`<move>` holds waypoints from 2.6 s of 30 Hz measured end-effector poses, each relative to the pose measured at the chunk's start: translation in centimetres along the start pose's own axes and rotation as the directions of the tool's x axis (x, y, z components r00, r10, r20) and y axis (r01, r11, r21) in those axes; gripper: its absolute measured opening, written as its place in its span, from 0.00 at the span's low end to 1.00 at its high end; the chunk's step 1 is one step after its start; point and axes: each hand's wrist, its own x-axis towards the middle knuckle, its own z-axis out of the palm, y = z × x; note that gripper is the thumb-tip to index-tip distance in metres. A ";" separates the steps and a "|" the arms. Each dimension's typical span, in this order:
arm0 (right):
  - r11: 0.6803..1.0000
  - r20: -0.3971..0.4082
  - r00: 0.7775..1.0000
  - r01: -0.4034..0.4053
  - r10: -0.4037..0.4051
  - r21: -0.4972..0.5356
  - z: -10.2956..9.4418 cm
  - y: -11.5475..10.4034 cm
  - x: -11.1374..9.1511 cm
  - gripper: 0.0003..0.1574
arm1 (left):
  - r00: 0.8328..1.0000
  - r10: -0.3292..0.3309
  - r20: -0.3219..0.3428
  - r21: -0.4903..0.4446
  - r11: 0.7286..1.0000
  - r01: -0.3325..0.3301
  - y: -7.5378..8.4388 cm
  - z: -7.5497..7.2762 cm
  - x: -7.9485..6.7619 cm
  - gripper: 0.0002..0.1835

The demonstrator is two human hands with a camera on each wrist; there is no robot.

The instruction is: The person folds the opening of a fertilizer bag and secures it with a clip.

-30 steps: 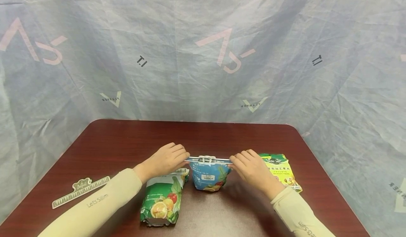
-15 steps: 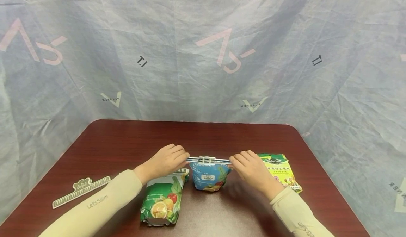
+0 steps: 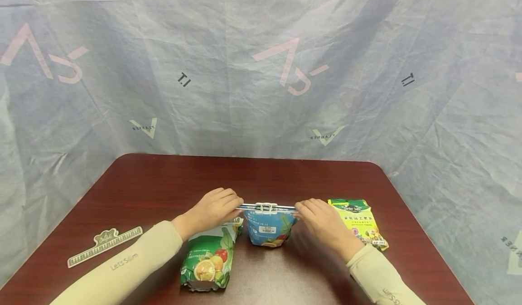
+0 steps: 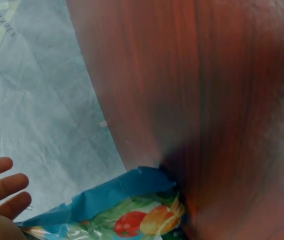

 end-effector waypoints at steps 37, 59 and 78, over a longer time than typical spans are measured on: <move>0.609 0.328 0.691 -0.723 0.644 0.326 -0.7 -2.1 0.9 0.15 | 0.732 -0.477 0.486 -0.628 0.391 0.672 1.4 -0.5 0.0 0.09; 0.145 0.565 0.451 -0.852 0.691 0.503 -1.0 -1.8 1.5 0.14 | 0.611 -0.512 0.604 -0.659 0.111 0.744 2.0 -3.1 2.8 0.06; -0.142 0.683 0.317 -0.839 0.658 0.526 -1.2 -1.7 1.1 0.16 | 0.444 -0.514 0.734 -0.579 -0.132 0.805 2.0 -0.3 1.9 0.13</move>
